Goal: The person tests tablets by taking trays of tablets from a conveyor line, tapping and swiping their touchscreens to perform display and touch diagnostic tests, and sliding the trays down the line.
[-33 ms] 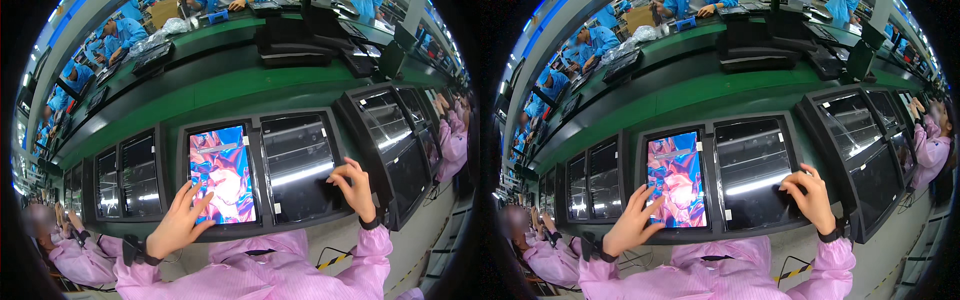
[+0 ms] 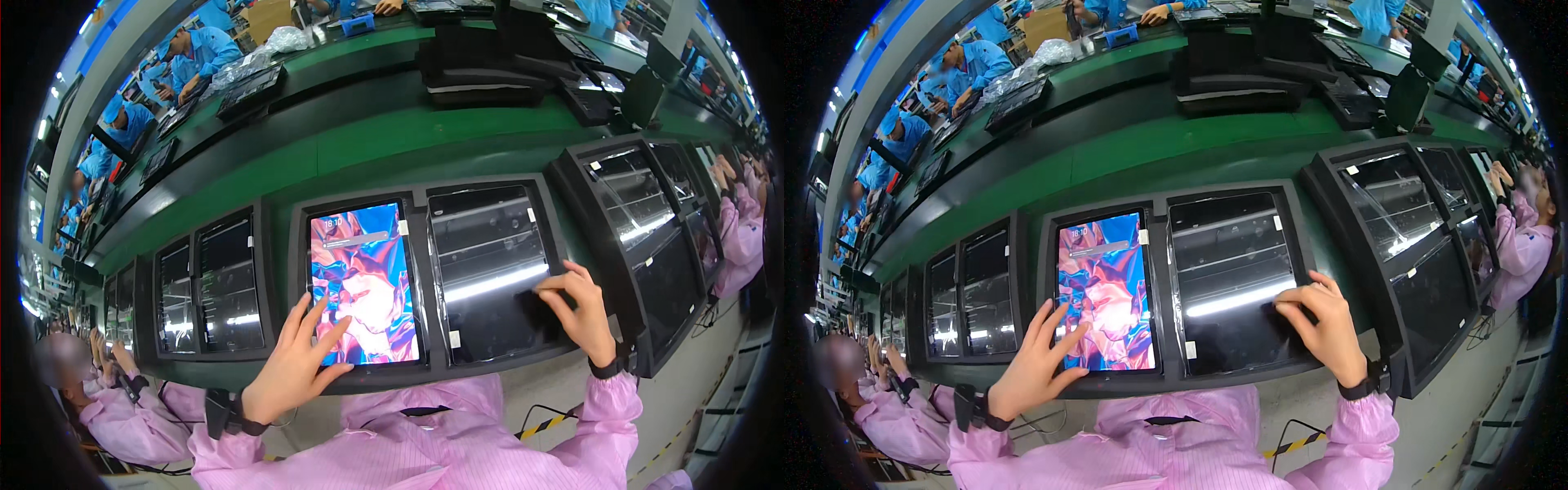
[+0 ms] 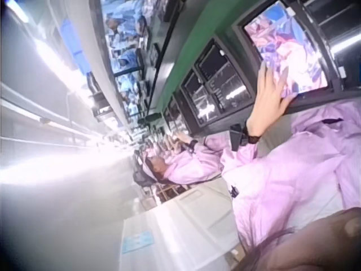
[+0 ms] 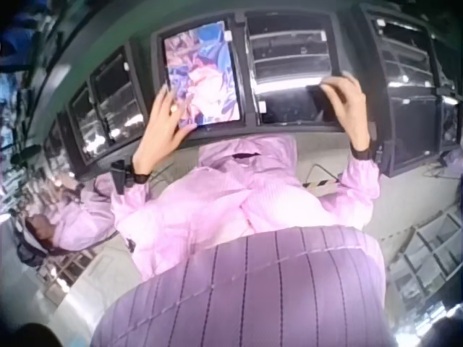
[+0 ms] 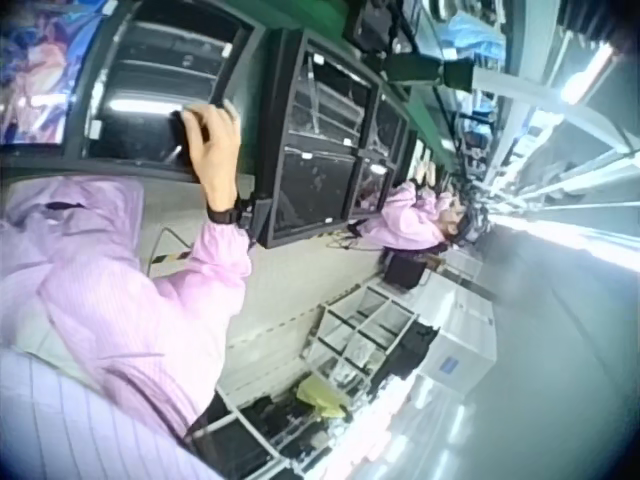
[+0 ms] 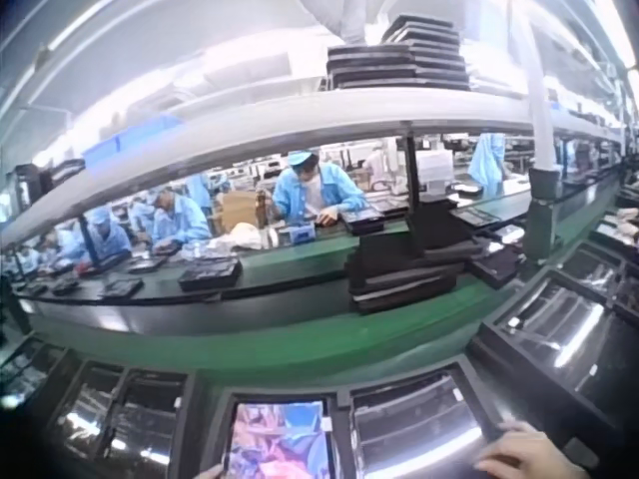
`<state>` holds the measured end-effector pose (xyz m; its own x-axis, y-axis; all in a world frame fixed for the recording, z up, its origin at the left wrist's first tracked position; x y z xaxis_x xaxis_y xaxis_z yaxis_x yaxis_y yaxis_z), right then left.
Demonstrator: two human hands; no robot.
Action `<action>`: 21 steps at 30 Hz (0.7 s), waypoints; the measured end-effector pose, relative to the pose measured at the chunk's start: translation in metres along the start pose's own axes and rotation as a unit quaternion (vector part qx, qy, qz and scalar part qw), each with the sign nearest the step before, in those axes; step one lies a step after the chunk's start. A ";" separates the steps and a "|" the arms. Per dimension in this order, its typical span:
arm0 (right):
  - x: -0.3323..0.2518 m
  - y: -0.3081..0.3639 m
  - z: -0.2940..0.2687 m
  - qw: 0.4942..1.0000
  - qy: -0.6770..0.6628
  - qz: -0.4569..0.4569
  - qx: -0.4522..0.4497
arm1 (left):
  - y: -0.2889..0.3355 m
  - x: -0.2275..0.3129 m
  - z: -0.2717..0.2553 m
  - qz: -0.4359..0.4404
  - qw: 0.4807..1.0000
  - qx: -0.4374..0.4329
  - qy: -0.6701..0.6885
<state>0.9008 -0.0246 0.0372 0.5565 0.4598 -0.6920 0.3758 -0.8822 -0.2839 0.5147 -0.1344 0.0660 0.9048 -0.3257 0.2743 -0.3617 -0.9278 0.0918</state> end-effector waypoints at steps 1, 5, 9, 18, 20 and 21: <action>-0.004 0.004 0.001 0.999 0.041 -0.029 -0.020 | 0.002 -0.003 0.008 -0.027 0.999 -0.019 -0.008; -0.010 0.011 0.003 0.992 0.089 -0.037 -0.085 | -0.001 -0.017 0.025 -0.025 0.997 0.010 -0.069; -0.014 0.016 0.002 0.983 0.129 -0.066 -0.109 | -0.021 -0.034 0.027 -0.015 0.995 0.038 -0.096; -0.020 0.013 0.011 0.956 0.144 -0.115 -0.227 | -0.063 -0.047 0.012 -0.095 0.984 0.151 -0.022; -0.019 0.007 0.013 0.953 0.135 -0.122 -0.243 | -0.059 -0.044 0.008 -0.092 0.983 0.157 -0.017; -0.019 0.003 0.015 0.951 0.130 -0.129 -0.249 | -0.057 -0.043 0.007 -0.091 0.983 0.160 -0.015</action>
<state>0.8803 -0.0370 0.0393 0.5374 0.7214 -0.4367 0.7935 -0.6079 -0.0279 0.4979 -0.0692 0.0423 0.9561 -0.1493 0.2520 -0.1080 -0.9794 -0.1706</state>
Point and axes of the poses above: each hand's wrist, its own y-axis away from the middle knuckle, its own z-axis out of the palm, x = y × z, the point moved 3 cm from there along -y, towards the middle knuckle, and after that the axes turned 2 degrees about -y, right-handed, at the moved point
